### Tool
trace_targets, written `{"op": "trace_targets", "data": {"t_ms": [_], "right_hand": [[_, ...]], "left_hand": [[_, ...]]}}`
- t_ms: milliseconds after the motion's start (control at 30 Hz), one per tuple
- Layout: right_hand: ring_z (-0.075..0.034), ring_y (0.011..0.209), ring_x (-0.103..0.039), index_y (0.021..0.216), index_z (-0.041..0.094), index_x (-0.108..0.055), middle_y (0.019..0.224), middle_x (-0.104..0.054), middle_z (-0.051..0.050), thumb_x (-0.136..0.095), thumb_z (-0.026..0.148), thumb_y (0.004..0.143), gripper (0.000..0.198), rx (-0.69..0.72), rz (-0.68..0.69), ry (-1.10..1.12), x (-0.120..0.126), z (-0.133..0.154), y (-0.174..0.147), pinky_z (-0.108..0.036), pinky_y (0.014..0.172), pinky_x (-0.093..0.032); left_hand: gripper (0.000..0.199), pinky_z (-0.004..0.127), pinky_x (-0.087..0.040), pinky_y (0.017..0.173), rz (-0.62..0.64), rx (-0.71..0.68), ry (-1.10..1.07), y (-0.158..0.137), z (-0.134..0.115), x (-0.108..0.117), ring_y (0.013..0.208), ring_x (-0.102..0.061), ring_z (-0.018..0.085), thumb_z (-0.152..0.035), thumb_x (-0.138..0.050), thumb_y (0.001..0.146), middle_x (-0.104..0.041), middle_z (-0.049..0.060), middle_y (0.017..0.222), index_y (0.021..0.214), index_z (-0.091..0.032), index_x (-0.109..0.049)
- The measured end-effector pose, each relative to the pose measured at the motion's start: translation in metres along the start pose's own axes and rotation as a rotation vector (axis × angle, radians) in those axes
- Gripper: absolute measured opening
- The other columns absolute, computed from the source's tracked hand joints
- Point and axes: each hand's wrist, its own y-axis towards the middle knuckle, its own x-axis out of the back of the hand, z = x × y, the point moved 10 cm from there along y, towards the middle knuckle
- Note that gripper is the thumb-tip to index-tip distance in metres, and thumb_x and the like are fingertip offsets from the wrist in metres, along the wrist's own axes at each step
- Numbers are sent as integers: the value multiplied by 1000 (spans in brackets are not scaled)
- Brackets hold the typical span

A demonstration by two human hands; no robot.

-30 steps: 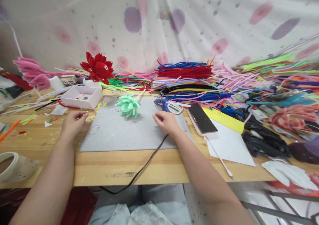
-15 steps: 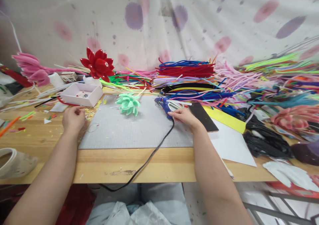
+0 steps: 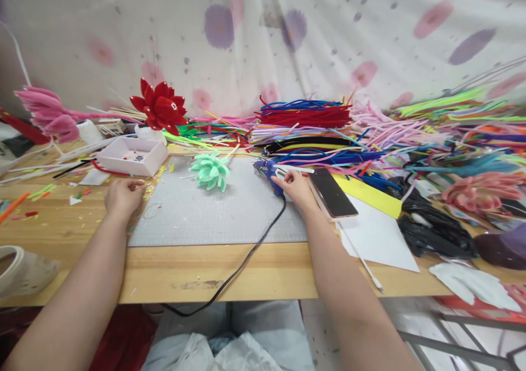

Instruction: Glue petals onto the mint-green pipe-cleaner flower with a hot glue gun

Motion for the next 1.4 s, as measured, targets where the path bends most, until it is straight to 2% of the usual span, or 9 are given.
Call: {"op": "trace_targets", "data": {"t_ms": [233, 333, 500, 600, 833, 1100, 1233, 1400], "right_hand": [[-14, 58, -44, 74, 20, -49, 65, -51, 0, -61, 61, 62, 45, 42, -26, 76, -8, 3, 1, -27, 54, -35], [-16, 65, -49, 83, 18, -53, 75, -57, -4, -62, 58, 63, 46, 93, -30, 108, -11, 12, -1, -29, 61, -40], [-19, 76, -53, 87, 16, -57, 88, -60, -9, -58, 58, 67, 46, 191, -30, 34, -16, 27, -4, -32, 70, -41], [-21, 79, -53, 86, 16, -58, 89, -61, -9, -55, 59, 70, 45, 223, 1, -19, -20, 34, -7, -33, 71, -40], [-23, 81, -54, 86, 16, -58, 90, -62, -10, -54, 58, 71, 44, 223, 3, -52, -20, 38, -9, -34, 72, -41], [-23, 79, -55, 83, 17, -58, 87, -62, -9, -52, 58, 73, 42, 258, 19, -77, -22, 39, -9, -34, 71, -41], [-23, 80, -55, 84, 17, -58, 87, -62, -9, -53, 55, 73, 40, 239, 18, -96, -22, 38, -9, -34, 71, -41], [-23, 79, -54, 81, 16, -59, 87, -63, -10, -53, 54, 73, 39, 243, 25, -110, -22, 39, -10, -34, 71, -40]], "left_hand": [[23, 38, -41, 74, 19, -4, 25, -1, -4, -3, 85, -55, 26, -32, -52, 74, -63, 11, 84, 83, -16, -66], [25, 40, -41, 76, -7, 9, 46, -2, -6, -1, 87, -55, 28, -32, -49, 75, -63, 15, 88, 83, -15, -65], [31, 46, -39, 81, -83, 38, 36, -3, -11, 7, 98, -52, 34, -33, -40, 80, -59, 21, 100, 88, -12, -62], [32, 46, -39, 83, -85, 22, -10, -4, -19, 5, 99, -52, 34, -33, -37, 82, -59, 21, 101, 91, -12, -60], [29, 41, -41, 76, 36, 11, -97, -7, -23, -11, 92, -56, 30, -33, -40, 82, -62, 17, 99, 97, -16, -57], [29, 38, -41, 71, -13, 40, -99, -10, -13, 1, 85, -57, 29, -33, -41, 80, -64, 13, 92, 94, -18, -61], [31, 37, -41, 74, -41, -40, -70, -11, -20, 3, 87, -56, 27, -31, -41, 80, -62, 13, 89, 95, -18, -65], [33, 40, -39, 80, -50, -88, -46, -4, -22, -2, 92, -53, 28, -28, -43, 80, -58, 14, 97, 100, -20, -67]]}}
